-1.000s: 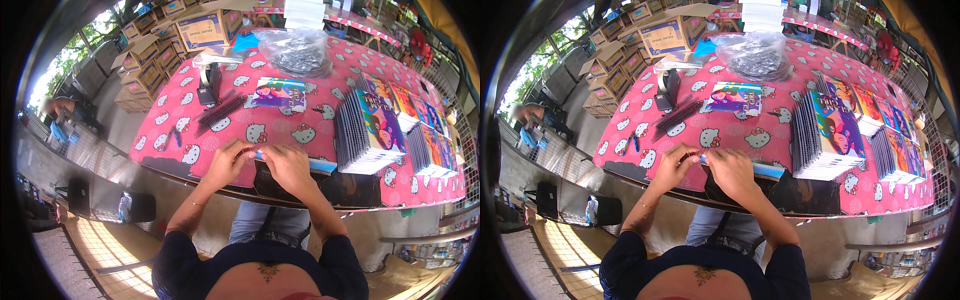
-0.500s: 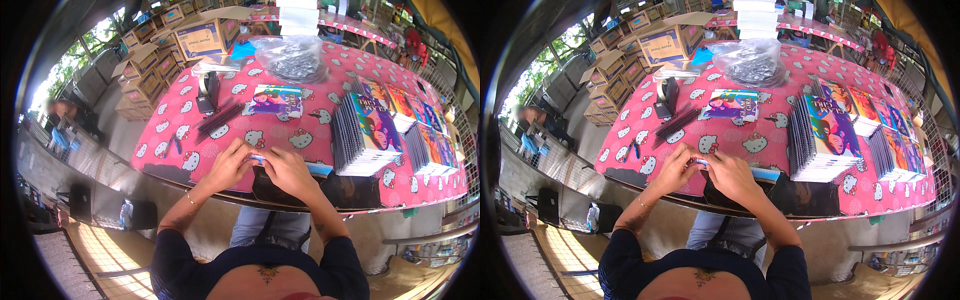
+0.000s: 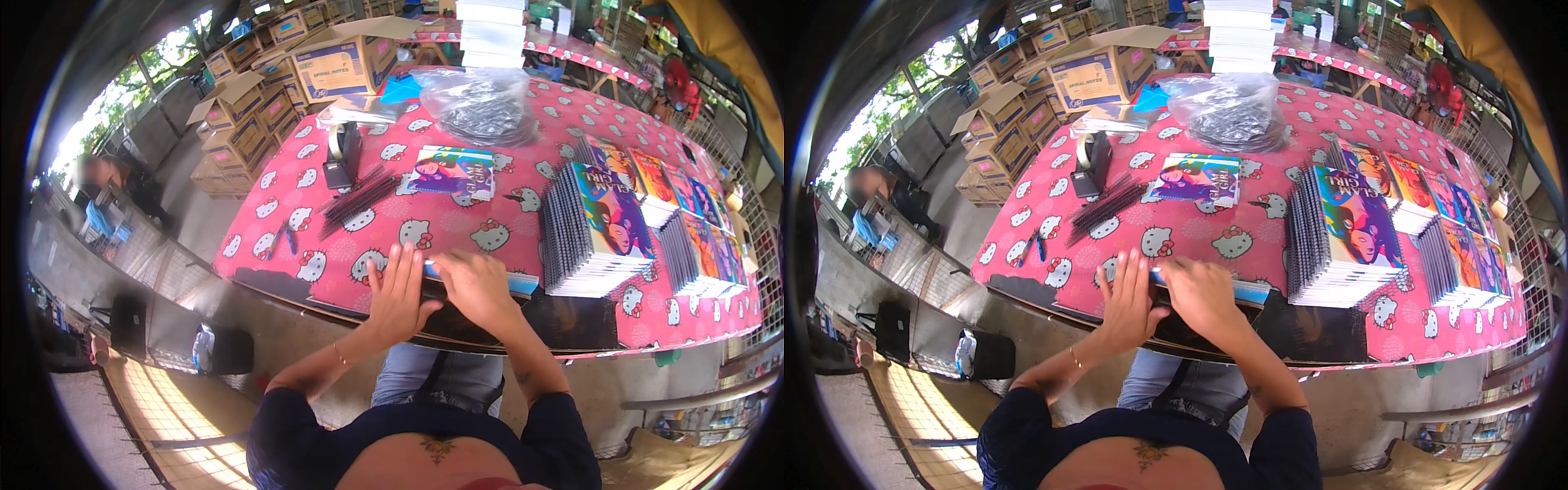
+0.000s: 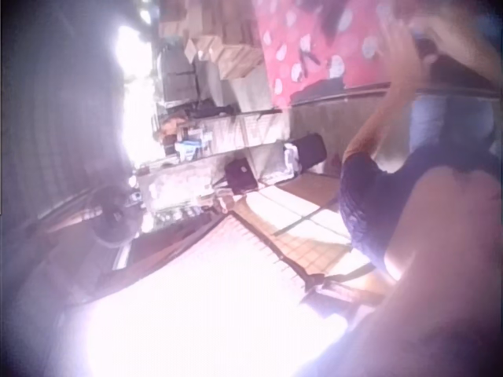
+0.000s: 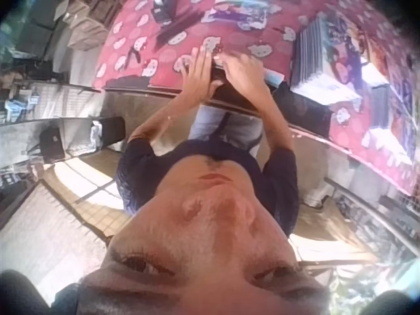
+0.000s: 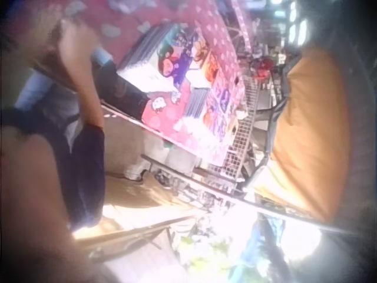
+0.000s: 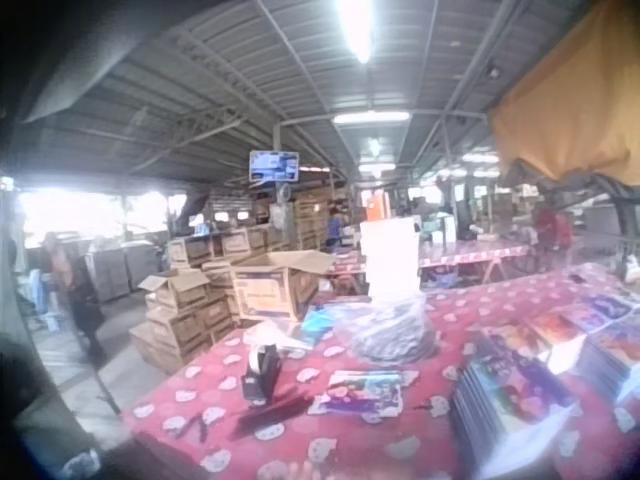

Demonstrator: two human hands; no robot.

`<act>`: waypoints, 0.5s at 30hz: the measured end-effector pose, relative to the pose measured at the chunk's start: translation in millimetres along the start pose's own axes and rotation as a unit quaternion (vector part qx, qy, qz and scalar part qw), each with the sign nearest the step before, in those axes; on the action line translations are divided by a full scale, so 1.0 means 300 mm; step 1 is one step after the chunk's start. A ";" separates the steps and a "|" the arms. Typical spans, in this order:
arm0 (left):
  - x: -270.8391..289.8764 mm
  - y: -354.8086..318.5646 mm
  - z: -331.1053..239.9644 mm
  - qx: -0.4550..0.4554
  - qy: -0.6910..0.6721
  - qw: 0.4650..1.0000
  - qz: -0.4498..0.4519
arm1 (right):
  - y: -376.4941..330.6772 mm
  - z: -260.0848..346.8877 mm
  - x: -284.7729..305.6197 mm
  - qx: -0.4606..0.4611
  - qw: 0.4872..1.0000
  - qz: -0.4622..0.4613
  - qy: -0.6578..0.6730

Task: The person applies plastic spiral binding to several notebooks by hand, sliding the binding over the edge of the pages one by one and placing the finished notebooks into a bag.

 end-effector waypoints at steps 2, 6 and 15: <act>0.023 0.027 0.022 0.005 -0.052 0.999 -0.012 | 0.001 -0.033 -0.017 -0.024 1.000 0.004 0.012; 0.023 0.163 0.149 -0.008 -0.211 0.973 0.096 | 0.002 -0.013 0.005 -0.001 1.000 -0.015 0.010; 0.055 0.220 0.115 -0.088 -0.207 0.972 0.059 | 0.008 -0.020 -0.017 0.016 1.000 0.013 -0.017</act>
Point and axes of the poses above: each hand's wrist, its own y-axis towards the middle knuckle, its own x-axis out of the back of the hand, z = x × y, the point moved 10 cm from there along y, towards the middle knuckle, and after that the axes turned 5 degrees about z, right-handed, at the moved point
